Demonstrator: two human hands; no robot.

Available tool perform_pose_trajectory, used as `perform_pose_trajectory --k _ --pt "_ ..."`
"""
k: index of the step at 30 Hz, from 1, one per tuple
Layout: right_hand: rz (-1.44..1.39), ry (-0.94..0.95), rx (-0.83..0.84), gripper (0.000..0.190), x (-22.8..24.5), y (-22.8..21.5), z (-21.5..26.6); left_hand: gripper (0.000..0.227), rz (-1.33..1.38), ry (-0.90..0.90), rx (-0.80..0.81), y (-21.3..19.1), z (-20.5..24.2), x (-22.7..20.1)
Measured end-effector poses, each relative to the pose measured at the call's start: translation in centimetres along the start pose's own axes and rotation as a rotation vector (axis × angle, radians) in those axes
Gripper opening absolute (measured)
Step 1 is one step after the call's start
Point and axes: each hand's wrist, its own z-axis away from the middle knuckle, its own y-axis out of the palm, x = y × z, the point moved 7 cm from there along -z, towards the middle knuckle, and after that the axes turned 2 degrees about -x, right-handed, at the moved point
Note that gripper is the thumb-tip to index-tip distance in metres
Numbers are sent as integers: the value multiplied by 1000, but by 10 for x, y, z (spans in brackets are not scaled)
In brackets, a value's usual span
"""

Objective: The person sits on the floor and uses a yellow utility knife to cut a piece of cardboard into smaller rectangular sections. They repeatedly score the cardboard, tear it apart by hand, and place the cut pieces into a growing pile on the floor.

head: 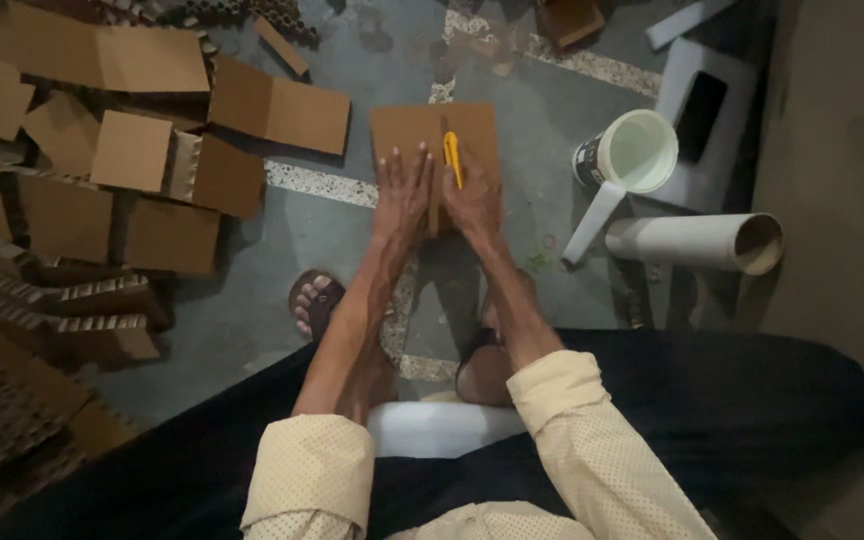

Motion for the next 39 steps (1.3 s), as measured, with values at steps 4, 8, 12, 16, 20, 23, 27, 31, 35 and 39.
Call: perform_pose_trajectory --k 4,8,12,16,20,23,27,31,35,39 --pt "1 106 91 47 -17 13 -6 82 138 3 146 4 -1 -1" --pt "-45 83 82 44 -17 19 -7 95 59 -11 6 -16 -2 3" --pt "5 -21 27 44 -11 21 -16 118 173 5 180 -16 -5 2" --pt "110 32 156 38 -21 41 -31 137 110 27 403 -9 -1 0" --pt "149 -7 200 33 -37 58 -46 132 68 12 199 -20 -6 2" --pt "127 -86 222 29 -52 63 -45 131 95 28 295 -6 -3 1" --pt "320 -383 131 22 -45 50 -6 123 98 30 278 0 1 -1" --pt "232 -23 255 24 -51 29 49 100 -24 2 34 -20 -4 2" --pt "176 23 217 31 -18 0 92 101 259 -18 314 -13 -3 3" --pt "192 268 290 46 -4 -26 125 106 13 17 -51 -51 -13 6"
